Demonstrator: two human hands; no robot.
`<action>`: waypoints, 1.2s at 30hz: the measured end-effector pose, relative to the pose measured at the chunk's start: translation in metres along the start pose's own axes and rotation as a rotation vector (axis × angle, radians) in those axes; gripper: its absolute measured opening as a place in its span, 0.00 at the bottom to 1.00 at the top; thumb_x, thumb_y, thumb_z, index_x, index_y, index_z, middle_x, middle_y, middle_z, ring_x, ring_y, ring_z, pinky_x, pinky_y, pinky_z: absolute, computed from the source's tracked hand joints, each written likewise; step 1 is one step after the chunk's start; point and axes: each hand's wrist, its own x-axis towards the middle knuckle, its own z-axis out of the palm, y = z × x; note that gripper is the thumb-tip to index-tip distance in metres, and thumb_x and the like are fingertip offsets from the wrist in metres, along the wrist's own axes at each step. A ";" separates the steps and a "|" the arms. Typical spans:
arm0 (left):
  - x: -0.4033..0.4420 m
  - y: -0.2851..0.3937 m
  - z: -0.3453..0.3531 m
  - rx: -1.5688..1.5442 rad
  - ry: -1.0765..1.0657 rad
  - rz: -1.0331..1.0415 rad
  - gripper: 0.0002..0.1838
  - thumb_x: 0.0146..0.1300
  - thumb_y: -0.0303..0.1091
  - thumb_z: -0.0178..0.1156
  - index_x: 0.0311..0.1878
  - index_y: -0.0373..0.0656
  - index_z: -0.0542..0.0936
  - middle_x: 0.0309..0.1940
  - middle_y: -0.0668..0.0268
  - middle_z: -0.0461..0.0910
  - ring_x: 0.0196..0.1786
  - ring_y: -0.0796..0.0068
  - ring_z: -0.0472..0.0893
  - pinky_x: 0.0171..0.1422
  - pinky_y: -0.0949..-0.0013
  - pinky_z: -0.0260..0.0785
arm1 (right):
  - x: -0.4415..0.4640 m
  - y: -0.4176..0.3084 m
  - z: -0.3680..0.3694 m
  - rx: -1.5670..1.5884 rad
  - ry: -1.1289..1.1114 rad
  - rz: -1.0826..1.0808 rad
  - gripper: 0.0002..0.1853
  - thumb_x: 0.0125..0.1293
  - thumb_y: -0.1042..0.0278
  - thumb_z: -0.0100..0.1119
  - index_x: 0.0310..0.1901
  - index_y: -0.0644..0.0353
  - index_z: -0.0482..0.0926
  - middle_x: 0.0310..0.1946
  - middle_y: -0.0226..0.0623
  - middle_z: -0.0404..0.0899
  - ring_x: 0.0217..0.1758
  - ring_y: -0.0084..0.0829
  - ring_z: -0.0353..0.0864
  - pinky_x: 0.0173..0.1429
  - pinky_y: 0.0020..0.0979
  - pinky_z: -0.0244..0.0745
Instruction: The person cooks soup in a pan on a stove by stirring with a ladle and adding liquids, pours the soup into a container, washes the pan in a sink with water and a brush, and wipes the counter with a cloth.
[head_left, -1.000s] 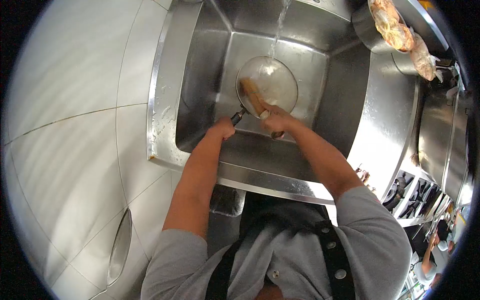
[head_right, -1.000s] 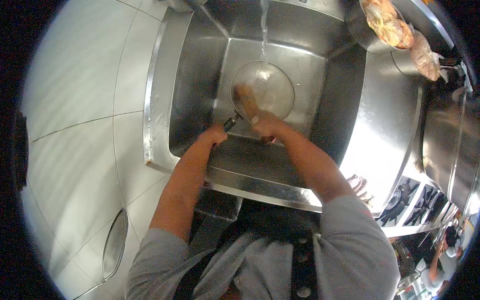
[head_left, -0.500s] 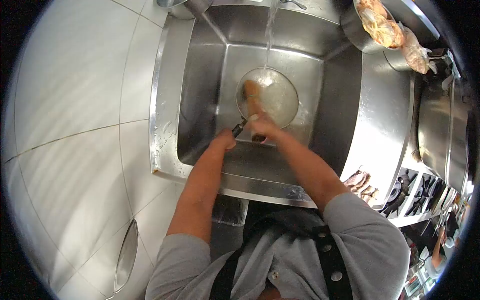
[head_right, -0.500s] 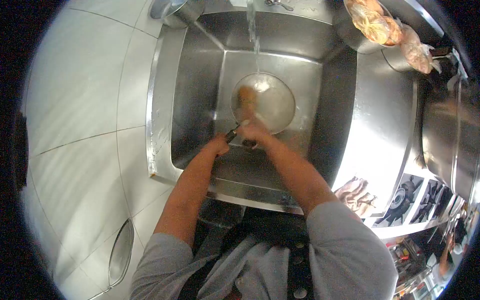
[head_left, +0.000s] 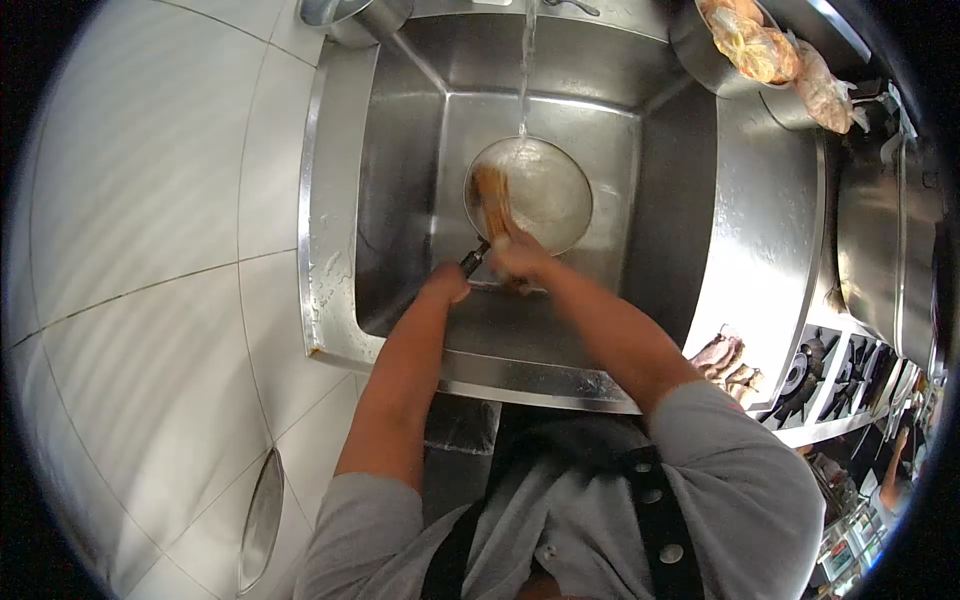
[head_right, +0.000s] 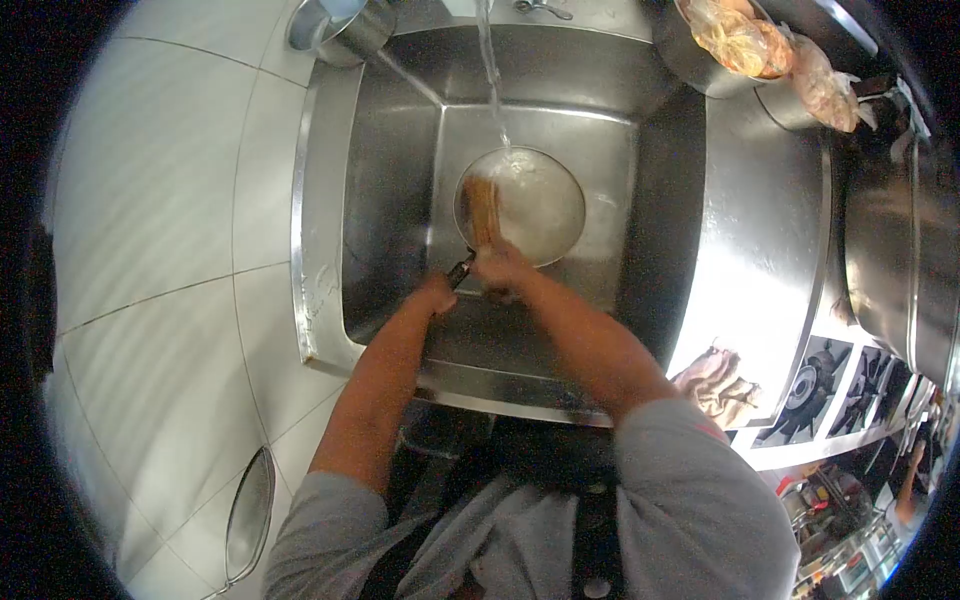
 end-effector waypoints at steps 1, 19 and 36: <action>0.002 -0.002 0.001 -0.020 0.004 -0.008 0.17 0.54 0.29 0.54 0.45 0.31 0.80 0.43 0.45 0.81 0.50 0.48 0.81 0.51 0.55 0.73 | -0.004 0.029 -0.005 -0.187 -0.088 -0.055 0.44 0.58 0.62 0.59 0.73 0.59 0.48 0.55 0.48 0.74 0.51 0.41 0.79 0.52 0.38 0.75; -0.009 0.007 -0.016 0.011 -0.149 -0.075 0.15 0.56 0.27 0.53 0.45 0.31 0.81 0.43 0.47 0.82 0.47 0.53 0.82 0.49 0.57 0.74 | 0.024 0.013 -0.093 -0.629 0.098 0.124 0.32 0.60 0.68 0.58 0.68 0.51 0.63 0.50 0.43 0.78 0.36 0.40 0.82 0.34 0.33 0.78; 0.002 -0.005 -0.013 -0.084 -0.112 -0.168 0.15 0.57 0.27 0.55 0.47 0.32 0.80 0.48 0.48 0.80 0.52 0.50 0.80 0.51 0.55 0.74 | -0.055 -0.017 -0.067 -0.411 -0.216 -0.066 0.46 0.51 0.73 0.61 0.72 0.35 0.53 0.56 0.46 0.74 0.53 0.38 0.77 0.38 0.35 0.80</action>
